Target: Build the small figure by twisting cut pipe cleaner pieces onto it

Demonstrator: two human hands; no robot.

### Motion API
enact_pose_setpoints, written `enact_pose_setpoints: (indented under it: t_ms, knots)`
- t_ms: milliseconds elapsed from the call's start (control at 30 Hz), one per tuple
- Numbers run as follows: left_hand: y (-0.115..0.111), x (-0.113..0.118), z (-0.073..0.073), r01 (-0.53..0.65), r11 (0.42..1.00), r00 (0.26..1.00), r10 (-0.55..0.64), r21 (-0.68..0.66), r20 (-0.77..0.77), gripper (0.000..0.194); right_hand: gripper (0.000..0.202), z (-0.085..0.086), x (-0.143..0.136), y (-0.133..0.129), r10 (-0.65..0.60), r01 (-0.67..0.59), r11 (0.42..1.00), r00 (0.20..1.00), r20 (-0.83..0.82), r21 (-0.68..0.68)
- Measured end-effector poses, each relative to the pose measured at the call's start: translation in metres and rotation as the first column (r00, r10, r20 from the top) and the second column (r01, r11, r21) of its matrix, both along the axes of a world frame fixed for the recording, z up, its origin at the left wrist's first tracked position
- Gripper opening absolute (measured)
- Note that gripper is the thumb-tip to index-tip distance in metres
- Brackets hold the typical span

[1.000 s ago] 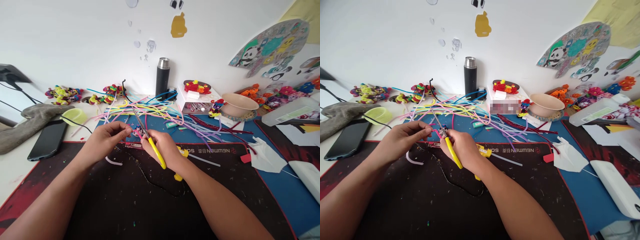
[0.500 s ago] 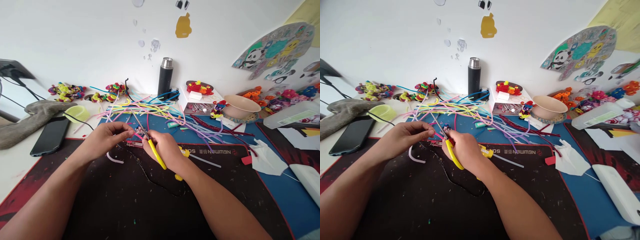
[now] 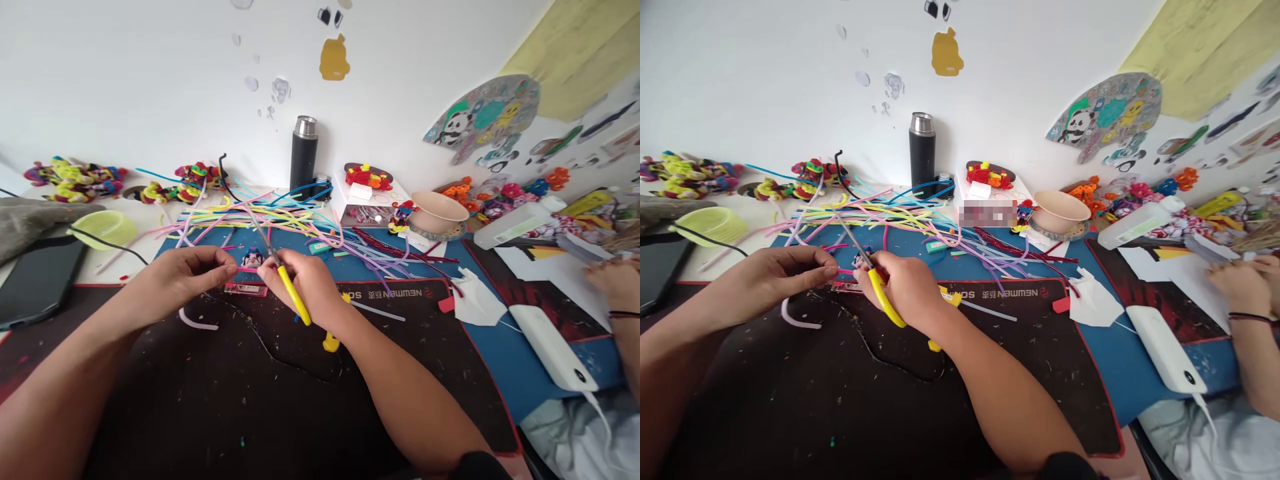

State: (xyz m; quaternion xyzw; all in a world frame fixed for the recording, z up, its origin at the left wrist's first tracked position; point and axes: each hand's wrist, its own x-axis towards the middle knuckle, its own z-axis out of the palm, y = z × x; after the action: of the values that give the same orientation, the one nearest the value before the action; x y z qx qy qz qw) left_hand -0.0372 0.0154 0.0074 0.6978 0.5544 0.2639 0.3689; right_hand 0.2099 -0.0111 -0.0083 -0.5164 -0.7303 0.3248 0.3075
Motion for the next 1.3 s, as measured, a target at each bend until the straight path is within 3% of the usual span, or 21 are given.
enact_pose_setpoints:
  t_ms: [133, 233, 400, 567, 667, 800, 1033, 1300]
  knots:
    - [0.003, -0.001, 0.004, -0.052, 0.996, 0.997, 0.056, -0.066, 0.049, 0.071, 0.023, 0.021, 0.014, -0.018, -0.121, 0.119, 0.992, 0.987, -0.109, -0.029]
    - [0.003, -0.002, 0.006, -0.07, 0.995, 0.993, 0.076, -0.073, 0.086, 0.073, 0.023, 0.026, 0.034, -0.046, -0.102, 0.102, 0.994, 0.995, -0.009, -0.051]
    - [0.001, -0.002, 0.003, -0.063, 0.997, 0.993, 0.068, -0.049, 0.1, 0.069, 0.017, 0.012, 0.065, -0.092, 0.002, 0.018, 0.997, 0.969, 0.248, -0.077]
    - [0.004, -0.006, -0.004, -0.035, 0.999, 0.996, 0.038, -0.036, 0.077, 0.065, 0.016, -0.003, 0.069, -0.115, 0.092, -0.043, 0.989, 0.923, 0.373, -0.139]
    - [0.006, -0.007, -0.006, -0.046, 0.998, 0.997, 0.048, -0.034, 0.062, 0.067, 0.011, -0.003, 0.064, -0.114, 0.123, -0.07, 0.987, 0.913, 0.388, -0.148]
    - [0.007, -0.006, -0.006, -0.06, 0.998, 0.996, 0.061, -0.023, 0.068, 0.074, 0.016, -0.005, 0.062, -0.099, 0.059, -0.003, 0.988, 0.93, 0.362, -0.152]
    - [0.007, -0.005, -0.003, -0.068, 0.997, 0.995, 0.07, -0.038, 0.065, 0.073, 0.021, -0.011, 0.06, -0.069, -0.047, 0.062, 0.998, 0.91, 0.412, -0.024]
    - [0.001, 0.005, 0.003, -0.022, 1.0, 0.998, 0.022, 0.005, 0.058, 0.07, 0.017, -0.012, 0.067, -0.064, -0.117, 0.143, 0.981, 0.974, 0.196, -0.128]
